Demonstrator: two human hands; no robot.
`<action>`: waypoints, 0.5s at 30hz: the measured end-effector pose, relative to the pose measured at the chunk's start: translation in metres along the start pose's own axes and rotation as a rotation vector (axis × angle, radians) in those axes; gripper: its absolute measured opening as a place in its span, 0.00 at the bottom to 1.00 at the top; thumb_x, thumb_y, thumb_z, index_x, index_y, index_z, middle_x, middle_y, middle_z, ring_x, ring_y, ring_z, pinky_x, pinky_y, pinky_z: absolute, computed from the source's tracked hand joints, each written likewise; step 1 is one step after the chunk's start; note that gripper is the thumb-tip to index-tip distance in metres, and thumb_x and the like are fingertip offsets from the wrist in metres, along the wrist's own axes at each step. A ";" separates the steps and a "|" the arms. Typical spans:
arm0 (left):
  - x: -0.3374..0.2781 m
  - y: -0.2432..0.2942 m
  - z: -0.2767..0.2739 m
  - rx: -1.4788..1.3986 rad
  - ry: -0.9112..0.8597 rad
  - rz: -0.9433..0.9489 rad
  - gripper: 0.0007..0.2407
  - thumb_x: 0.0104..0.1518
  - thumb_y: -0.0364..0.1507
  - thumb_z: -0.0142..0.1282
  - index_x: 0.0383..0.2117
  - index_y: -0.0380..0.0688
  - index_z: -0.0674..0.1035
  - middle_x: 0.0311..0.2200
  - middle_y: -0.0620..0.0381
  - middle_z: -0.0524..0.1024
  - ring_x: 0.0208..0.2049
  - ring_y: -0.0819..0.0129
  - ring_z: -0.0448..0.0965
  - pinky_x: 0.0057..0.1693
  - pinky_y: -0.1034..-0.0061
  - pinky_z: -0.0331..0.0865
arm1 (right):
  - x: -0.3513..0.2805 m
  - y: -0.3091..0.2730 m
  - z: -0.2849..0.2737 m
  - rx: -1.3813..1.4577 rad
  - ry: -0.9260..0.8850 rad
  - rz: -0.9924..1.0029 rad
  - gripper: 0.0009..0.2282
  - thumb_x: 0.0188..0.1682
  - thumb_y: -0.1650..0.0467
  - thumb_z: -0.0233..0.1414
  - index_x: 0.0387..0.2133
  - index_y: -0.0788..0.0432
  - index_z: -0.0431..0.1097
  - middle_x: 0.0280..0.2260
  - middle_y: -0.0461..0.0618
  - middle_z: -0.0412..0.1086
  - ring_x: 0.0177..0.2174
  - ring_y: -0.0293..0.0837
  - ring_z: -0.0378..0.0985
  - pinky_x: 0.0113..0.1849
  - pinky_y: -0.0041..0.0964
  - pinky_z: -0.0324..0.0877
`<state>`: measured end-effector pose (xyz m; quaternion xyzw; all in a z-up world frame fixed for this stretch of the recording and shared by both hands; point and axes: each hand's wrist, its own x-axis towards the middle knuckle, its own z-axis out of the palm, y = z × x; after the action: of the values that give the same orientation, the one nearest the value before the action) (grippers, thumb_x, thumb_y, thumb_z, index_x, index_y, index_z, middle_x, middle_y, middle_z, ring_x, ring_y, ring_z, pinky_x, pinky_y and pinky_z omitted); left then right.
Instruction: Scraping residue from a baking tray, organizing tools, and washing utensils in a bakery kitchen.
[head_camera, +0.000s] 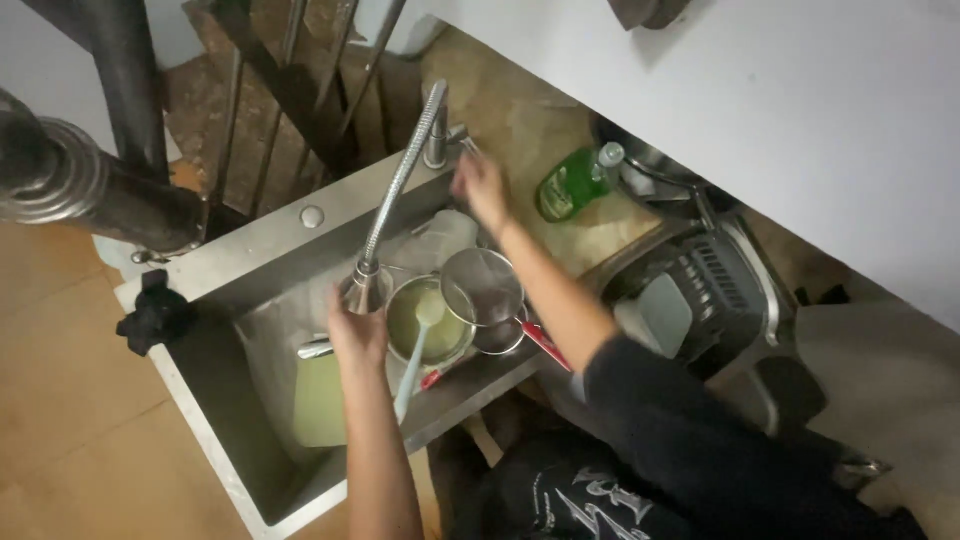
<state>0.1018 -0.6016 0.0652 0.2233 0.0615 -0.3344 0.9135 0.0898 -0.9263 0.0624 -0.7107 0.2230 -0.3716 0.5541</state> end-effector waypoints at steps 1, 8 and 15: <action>0.014 -0.006 -0.018 -0.062 0.041 0.007 0.15 0.63 0.36 0.48 0.47 0.36 0.74 0.44 0.47 0.80 0.44 0.57 0.82 0.53 0.58 0.77 | -0.029 0.022 0.014 0.127 -0.035 -0.044 0.22 0.61 0.63 0.47 0.16 0.60 0.70 0.16 0.48 0.72 0.19 0.39 0.75 0.25 0.35 0.70; 0.033 -0.060 -0.061 1.247 0.304 0.857 0.23 0.51 0.24 0.69 0.52 0.27 0.73 0.43 0.42 0.79 0.43 0.54 0.80 0.51 0.62 0.74 | -0.165 0.096 0.168 0.448 -0.369 0.291 0.18 0.53 0.67 0.53 0.54 0.65 0.68 0.47 0.55 0.73 0.47 0.46 0.75 0.50 0.44 0.70; 0.034 -0.035 -0.070 1.797 0.095 1.033 0.23 0.60 0.32 0.56 0.62 0.40 0.70 0.62 0.40 0.72 0.64 0.40 0.67 0.67 0.54 0.56 | -0.189 0.173 0.193 1.308 -0.887 0.740 0.17 0.64 0.61 0.45 0.57 0.61 0.64 0.56 0.56 0.69 0.56 0.52 0.71 0.59 0.48 0.64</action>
<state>0.1086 -0.6141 -0.0188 0.8343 -0.2779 0.1846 0.4389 0.1378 -0.7179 -0.1769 -0.2112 -0.0550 0.0897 0.9718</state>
